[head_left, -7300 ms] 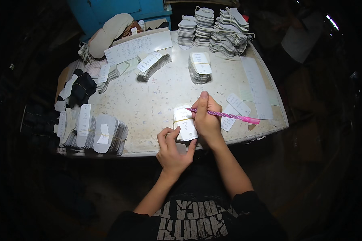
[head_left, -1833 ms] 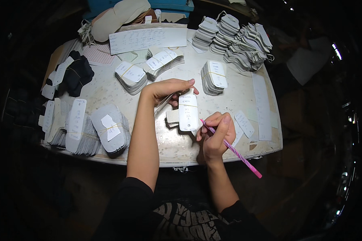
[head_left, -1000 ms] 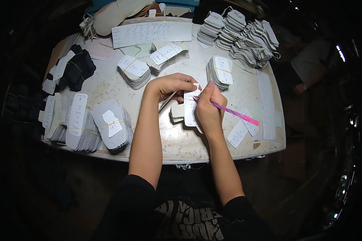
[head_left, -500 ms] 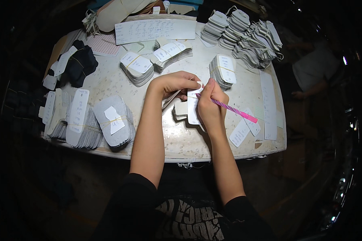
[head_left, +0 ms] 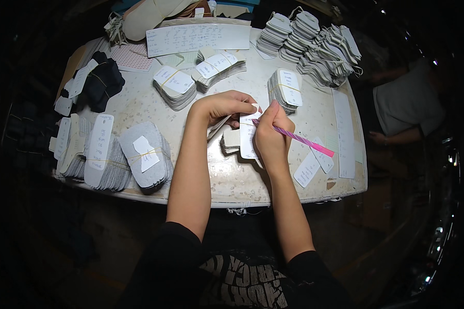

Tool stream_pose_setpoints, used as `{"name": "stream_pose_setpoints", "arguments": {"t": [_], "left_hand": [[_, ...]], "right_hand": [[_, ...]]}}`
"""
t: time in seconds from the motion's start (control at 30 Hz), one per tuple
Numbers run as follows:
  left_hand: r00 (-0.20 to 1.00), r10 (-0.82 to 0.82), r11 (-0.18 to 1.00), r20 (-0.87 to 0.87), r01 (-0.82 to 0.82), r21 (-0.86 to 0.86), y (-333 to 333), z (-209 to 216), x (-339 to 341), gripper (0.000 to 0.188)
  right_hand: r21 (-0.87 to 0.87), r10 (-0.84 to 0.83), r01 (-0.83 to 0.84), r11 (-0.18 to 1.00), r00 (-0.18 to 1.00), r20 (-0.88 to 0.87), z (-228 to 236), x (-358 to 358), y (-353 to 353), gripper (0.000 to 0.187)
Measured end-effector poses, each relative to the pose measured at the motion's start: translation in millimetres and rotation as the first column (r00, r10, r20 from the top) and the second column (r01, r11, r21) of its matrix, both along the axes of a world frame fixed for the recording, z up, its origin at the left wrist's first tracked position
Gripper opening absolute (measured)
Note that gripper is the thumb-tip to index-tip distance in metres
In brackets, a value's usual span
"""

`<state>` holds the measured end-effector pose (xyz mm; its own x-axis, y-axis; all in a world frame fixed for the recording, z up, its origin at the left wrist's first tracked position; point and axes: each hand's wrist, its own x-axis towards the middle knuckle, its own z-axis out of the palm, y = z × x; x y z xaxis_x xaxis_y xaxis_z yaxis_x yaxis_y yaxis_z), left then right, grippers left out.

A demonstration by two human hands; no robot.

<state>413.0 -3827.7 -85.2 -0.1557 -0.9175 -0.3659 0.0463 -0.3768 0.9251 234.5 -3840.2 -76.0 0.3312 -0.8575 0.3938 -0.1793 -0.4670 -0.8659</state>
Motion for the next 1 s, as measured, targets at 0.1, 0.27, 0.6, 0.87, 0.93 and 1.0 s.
{"name": "stream_pose_setpoints", "arguments": {"t": [0.1,0.27,0.6,0.87,0.93,1.0], "left_hand": [[1.0,-0.007,1.0,-0.013,0.007,0.0,-0.6,-1.2,0.1,0.041],[1.0,-0.005,1.0,-0.003,0.005,-0.008,-1.1,-2.2,0.6,0.042],[0.999,0.025,1.0,-0.042,-0.026,-0.018,0.6,-1.0,-1.5,0.033],[1.0,-0.008,1.0,-0.007,0.008,-0.007,-0.8,-1.8,0.3,0.043],[1.0,-0.009,1.0,-0.004,0.009,-0.005,-1.1,-2.4,0.4,0.043],[1.0,-0.01,1.0,-0.003,0.01,-0.002,-1.1,-2.8,0.3,0.043]], "right_hand": [[0.021,0.001,-0.002,1.0,1.0,0.022,-0.2,0.5,0.9,0.043],[0.015,0.019,-0.02,1.0,1.0,0.021,1.5,2.1,0.8,0.044],[0.05,0.002,-0.004,0.999,1.0,0.023,4.5,3.2,2.7,0.044],[0.061,0.01,-0.011,0.998,1.0,0.013,3.7,1.9,2.7,0.044],[0.063,0.007,-0.008,0.998,1.0,0.007,3.5,1.5,2.7,0.044],[0.072,-0.005,0.005,0.997,1.0,0.008,2.9,1.6,2.7,0.044]]}}
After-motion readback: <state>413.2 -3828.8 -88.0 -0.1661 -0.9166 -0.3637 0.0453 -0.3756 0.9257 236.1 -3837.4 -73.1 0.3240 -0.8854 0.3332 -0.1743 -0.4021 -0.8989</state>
